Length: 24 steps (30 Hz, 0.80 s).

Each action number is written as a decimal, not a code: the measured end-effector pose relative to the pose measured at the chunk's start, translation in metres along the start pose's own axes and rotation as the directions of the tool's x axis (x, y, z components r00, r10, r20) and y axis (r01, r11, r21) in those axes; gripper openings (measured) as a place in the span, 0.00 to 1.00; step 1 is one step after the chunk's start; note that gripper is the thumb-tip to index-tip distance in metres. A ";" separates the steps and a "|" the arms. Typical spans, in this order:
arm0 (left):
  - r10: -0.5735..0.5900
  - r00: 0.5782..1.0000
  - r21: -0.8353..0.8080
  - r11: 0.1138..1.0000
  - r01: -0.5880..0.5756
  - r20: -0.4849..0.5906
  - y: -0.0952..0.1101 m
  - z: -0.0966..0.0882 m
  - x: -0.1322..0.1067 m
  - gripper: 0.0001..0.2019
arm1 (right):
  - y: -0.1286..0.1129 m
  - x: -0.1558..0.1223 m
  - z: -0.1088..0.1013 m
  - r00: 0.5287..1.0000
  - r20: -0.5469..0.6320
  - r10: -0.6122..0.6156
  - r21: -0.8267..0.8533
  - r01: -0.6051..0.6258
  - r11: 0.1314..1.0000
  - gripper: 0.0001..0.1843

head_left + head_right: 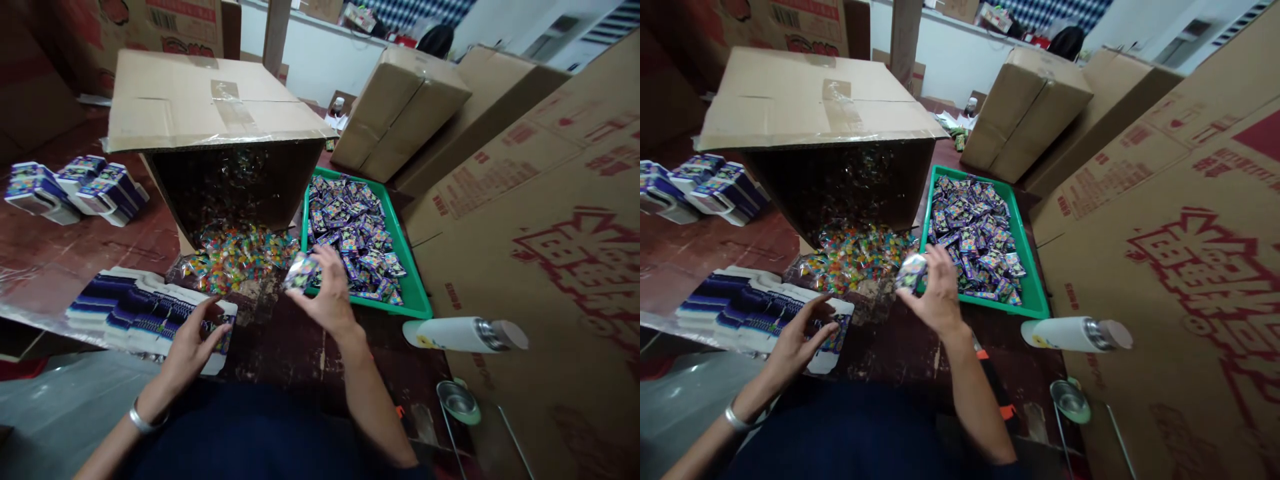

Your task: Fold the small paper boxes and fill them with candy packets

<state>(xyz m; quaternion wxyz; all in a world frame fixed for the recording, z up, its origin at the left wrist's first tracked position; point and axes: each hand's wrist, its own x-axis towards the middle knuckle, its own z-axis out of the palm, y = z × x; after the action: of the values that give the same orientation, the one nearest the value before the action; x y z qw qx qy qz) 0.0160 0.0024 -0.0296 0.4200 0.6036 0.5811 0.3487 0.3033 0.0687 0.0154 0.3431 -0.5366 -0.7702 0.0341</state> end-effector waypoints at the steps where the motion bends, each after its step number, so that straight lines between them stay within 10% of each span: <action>1: 0.030 1.000 0.141 0.990 -0.029 -0.008 -0.006 -0.006 -0.001 0.21 | 0.017 0.004 -0.005 0.999 -0.021 0.030 -0.107 -0.032 0.994 0.41; 7: 0.043 0.994 0.559 0.824 -0.093 0.101 -0.031 -0.021 -0.012 0.14 | 0.068 0.010 -0.009 0.988 0.089 0.125 -0.299 -0.093 0.950 0.50; 12: -0.063 0.989 0.680 0.732 -0.047 0.137 -0.029 -0.016 -0.023 0.16 | 0.016 -0.010 0.010 0.993 -0.067 0.101 0.023 -0.100 0.995 0.23; 18: -0.129 0.981 0.703 0.712 -0.009 0.144 -0.031 -0.014 -0.022 0.18 | -0.047 -0.034 0.081 0.914 0.405 -0.037 0.133 -0.019 0.991 0.17; 24: -0.105 0.987 0.686 0.728 -0.005 0.119 -0.040 -0.012 -0.026 0.20 | -0.063 -0.031 0.121 0.904 0.423 -0.070 0.169 -0.002 0.986 0.13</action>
<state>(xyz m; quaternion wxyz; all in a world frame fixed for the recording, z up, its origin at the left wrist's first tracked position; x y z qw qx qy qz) -0.0136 -0.0236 -0.0591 0.2200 0.7241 0.6516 0.0528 0.1905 0.0542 -0.0652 0.2102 -0.4721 -0.8303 0.2087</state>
